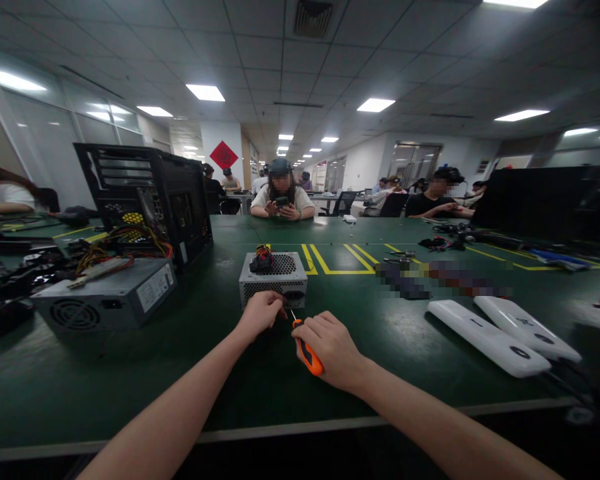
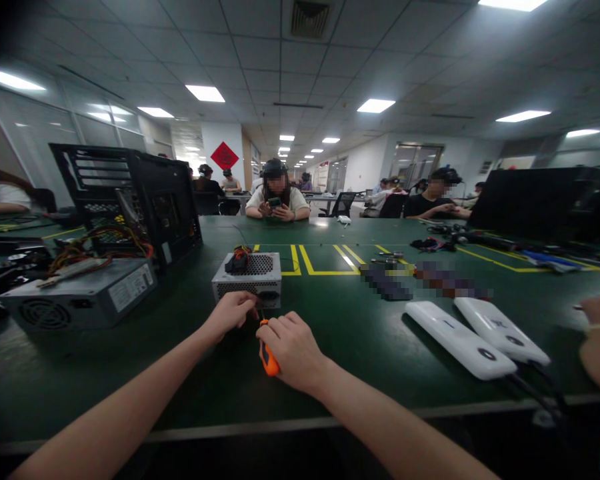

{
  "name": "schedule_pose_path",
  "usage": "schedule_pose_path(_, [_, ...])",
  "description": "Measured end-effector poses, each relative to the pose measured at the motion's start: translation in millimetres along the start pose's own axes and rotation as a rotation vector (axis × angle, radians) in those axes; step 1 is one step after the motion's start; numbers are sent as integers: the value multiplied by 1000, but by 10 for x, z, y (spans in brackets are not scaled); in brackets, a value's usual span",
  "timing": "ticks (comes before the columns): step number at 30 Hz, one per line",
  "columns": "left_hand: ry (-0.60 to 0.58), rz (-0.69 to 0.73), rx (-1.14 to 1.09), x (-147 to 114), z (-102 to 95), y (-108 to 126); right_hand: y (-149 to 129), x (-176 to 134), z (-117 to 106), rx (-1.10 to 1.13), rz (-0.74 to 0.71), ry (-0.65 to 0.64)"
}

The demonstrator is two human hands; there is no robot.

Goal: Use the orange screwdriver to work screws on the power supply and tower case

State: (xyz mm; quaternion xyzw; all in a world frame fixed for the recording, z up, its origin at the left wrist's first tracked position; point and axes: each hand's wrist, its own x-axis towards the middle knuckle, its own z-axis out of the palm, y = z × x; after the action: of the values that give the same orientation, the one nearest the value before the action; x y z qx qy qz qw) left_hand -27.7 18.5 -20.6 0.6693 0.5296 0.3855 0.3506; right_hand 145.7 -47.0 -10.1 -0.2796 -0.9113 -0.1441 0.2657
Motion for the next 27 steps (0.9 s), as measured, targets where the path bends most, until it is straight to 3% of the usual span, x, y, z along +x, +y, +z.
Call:
schedule_pose_path(5, [-7, 34, 4, -12, 10, -9, -41, 23, -49, -68, -47, -46])
schedule_pose_path(14, [-49, -38, -39, -21, 43, 43, -99, 39, -68, 2, 44, 44])
schedule_pose_path(22, [-128, -131, -235, -37, 47, 81, -130, 44, -96, -175, -107, -70])
schedule_pose_path(27, [-78, -108, -281, -46, 68, 89, -137, 44, -94, -90, -44, 16])
